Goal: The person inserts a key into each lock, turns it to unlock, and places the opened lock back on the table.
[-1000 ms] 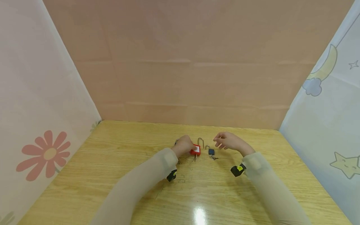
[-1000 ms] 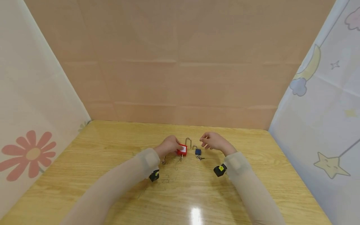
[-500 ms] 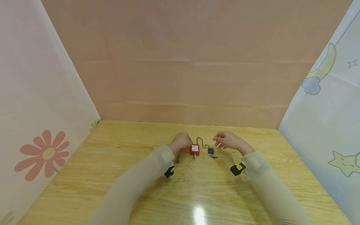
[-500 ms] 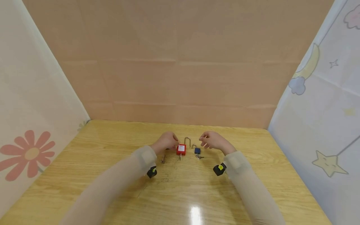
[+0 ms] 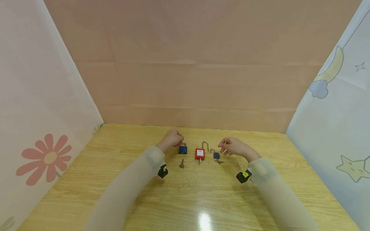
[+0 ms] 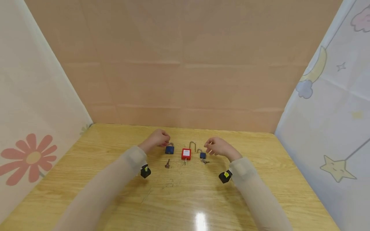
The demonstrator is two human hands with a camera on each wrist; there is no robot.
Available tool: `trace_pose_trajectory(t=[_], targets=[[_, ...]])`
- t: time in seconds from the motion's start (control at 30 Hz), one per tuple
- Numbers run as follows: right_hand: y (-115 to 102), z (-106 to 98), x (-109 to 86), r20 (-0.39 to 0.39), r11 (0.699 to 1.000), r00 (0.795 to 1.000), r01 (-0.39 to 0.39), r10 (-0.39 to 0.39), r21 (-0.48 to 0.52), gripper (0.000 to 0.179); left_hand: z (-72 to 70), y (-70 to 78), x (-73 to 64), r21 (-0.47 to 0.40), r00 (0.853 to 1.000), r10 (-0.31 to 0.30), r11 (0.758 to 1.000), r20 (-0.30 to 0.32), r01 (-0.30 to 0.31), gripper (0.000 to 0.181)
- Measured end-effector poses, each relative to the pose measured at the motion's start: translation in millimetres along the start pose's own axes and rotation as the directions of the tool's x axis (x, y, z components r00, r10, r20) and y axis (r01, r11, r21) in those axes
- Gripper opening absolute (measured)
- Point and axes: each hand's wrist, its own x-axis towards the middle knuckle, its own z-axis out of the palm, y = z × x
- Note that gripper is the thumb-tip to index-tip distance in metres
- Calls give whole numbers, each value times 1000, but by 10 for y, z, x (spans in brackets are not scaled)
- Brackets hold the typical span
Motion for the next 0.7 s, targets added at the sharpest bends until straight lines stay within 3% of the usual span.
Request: trace_pose_trajectory(t=[0.17, 0.43, 0.5, 0.57, 0.7], targets=[[-167, 118, -13, 7, 997, 999, 46, -45, -60, 30, -48, -61, 1, -74, 1000, -24, 997, 2, 24, 28], [-887, 643, 35, 87, 951, 982, 184, -168, -247, 20, -71, -79, -10, -104, 999, -40, 994, 0, 39, 30], [-1022, 811, 62, 102, 924, 975, 221, -199, -311, 16, -66, -74, -9, -107, 999, -44, 993, 0, 44, 30], [-1111, 976, 94, 102, 877, 969, 246, -224, -412, 13, -56, -77, -3, -107, 999, -48, 993, -2, 48, 29], [-1167, 1241, 165, 67, 776, 977, 201, -202, -597, 13, -38, -74, 15, -104, 998, -61, 993, 0, 61, 28]])
